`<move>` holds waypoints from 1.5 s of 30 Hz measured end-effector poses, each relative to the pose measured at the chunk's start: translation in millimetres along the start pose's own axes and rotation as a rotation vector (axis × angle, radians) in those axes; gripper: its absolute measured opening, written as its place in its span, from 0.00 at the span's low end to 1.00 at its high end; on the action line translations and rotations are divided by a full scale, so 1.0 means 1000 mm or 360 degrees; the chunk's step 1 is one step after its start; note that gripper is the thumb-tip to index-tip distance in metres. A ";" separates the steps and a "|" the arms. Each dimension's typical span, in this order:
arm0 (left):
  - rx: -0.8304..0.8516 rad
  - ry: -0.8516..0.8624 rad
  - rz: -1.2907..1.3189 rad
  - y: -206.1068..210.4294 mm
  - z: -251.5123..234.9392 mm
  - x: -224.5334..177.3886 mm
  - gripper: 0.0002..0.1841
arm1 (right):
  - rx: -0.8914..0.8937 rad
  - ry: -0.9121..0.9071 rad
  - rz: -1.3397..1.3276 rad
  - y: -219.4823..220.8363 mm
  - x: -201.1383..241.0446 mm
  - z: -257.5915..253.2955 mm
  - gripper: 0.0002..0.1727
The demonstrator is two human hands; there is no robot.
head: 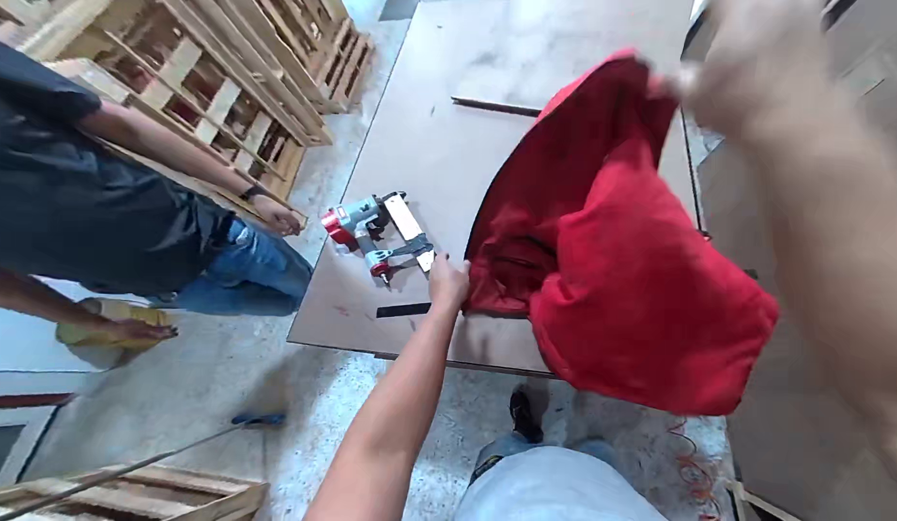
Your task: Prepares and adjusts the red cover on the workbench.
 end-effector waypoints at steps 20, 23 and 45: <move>-0.0291 -0.1025 0.1236 0.126 -0.041 0.125 0.26 | 0.1258 0.0007 -0.1036 0.338 0.034 0.207 0.15; -0.0261 -0.1084 0.1583 0.127 -0.029 0.136 0.26 | 0.1177 -0.0065 -0.1156 0.371 0.084 0.121 0.17; 0.0209 -0.1155 0.1714 0.095 -0.052 0.173 0.19 | 0.1610 0.0210 -0.0368 0.486 0.247 0.082 0.18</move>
Point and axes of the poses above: each hand's wrist, its own z-axis away from the middle knuckle, its own y-axis out of the palm, x = y × z, the point moved 8 cm from there along -z, towards the middle knuckle, and after that the axes turned 3 degrees about z, right-handed, at the moved point
